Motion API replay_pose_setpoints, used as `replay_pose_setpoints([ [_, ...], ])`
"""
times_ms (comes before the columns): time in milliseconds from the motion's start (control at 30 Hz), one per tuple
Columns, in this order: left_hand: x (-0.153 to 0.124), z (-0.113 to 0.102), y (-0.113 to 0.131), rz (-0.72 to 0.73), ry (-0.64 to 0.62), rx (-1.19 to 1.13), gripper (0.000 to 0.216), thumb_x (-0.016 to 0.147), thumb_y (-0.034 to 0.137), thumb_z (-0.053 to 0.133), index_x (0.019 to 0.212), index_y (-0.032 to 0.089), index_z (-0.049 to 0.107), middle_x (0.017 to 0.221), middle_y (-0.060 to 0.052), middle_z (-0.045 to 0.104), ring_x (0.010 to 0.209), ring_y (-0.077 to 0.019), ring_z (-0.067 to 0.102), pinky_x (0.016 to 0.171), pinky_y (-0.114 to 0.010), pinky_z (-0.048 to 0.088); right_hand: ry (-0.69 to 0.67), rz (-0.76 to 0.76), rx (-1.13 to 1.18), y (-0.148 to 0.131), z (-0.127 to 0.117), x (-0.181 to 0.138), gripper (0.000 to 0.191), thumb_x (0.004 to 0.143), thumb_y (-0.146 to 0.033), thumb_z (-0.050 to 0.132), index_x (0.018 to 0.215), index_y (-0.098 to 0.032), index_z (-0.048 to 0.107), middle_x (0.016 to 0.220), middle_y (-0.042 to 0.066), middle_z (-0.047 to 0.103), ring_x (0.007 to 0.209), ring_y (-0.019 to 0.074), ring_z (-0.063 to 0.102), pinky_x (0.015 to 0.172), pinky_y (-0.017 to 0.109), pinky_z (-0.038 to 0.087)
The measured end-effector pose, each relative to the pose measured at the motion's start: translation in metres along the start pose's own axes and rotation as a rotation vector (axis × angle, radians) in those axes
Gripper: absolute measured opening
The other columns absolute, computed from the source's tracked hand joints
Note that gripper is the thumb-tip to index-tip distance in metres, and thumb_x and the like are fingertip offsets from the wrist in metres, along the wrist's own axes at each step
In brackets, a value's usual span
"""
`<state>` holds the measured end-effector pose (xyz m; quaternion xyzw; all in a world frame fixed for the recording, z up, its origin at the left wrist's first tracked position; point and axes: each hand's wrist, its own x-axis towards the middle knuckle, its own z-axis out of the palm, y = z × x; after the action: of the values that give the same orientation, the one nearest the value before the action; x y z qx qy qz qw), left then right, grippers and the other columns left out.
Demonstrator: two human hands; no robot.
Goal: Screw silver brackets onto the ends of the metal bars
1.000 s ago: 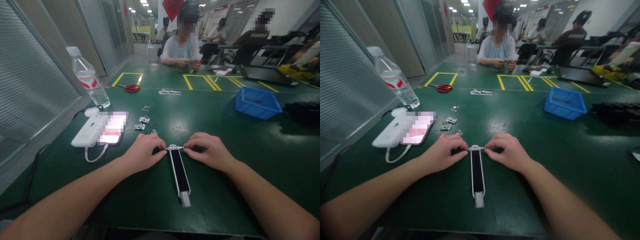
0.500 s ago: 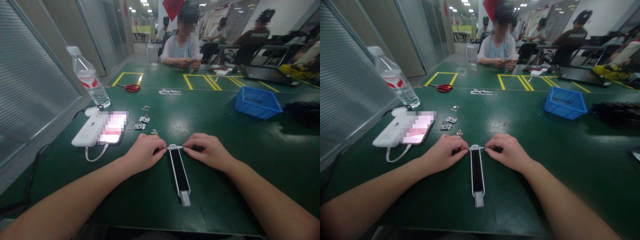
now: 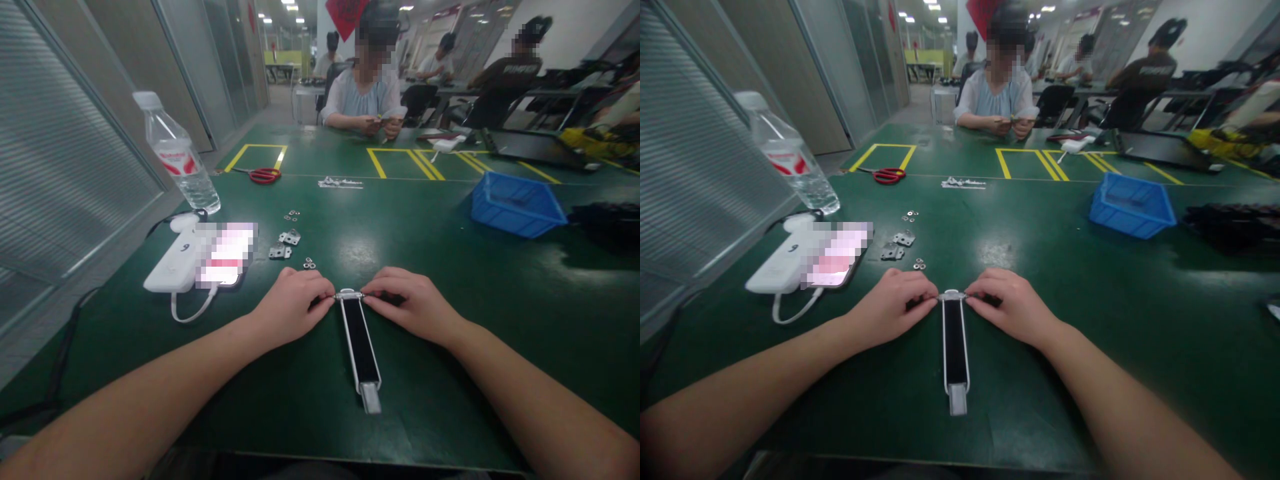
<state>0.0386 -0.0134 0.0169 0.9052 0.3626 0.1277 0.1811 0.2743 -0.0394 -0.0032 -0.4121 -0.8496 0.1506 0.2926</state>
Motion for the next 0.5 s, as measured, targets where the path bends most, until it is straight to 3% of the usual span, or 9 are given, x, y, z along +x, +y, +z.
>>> replay_pose_setpoints([
  [500, -0.0001, -0.0003, 0.0016, -0.009, -0.027, 0.012, 0.007, 0.088, 0.019, 0.057, 0.089, 0.018, 0.064, 0.083, 0.000, 0.064, 0.080, -0.0172, 0.060, 0.074, -0.033, 0.034, -0.027, 0.059, -0.002, -0.0022, 0.0023, 0.0017, 0.011, 0.089, -0.024, 0.060, 0.089, -0.019, 0.070, 0.070, 0.001, 0.058, 0.065, 0.0134, 0.056, 0.060, 0.026, 0.045],
])
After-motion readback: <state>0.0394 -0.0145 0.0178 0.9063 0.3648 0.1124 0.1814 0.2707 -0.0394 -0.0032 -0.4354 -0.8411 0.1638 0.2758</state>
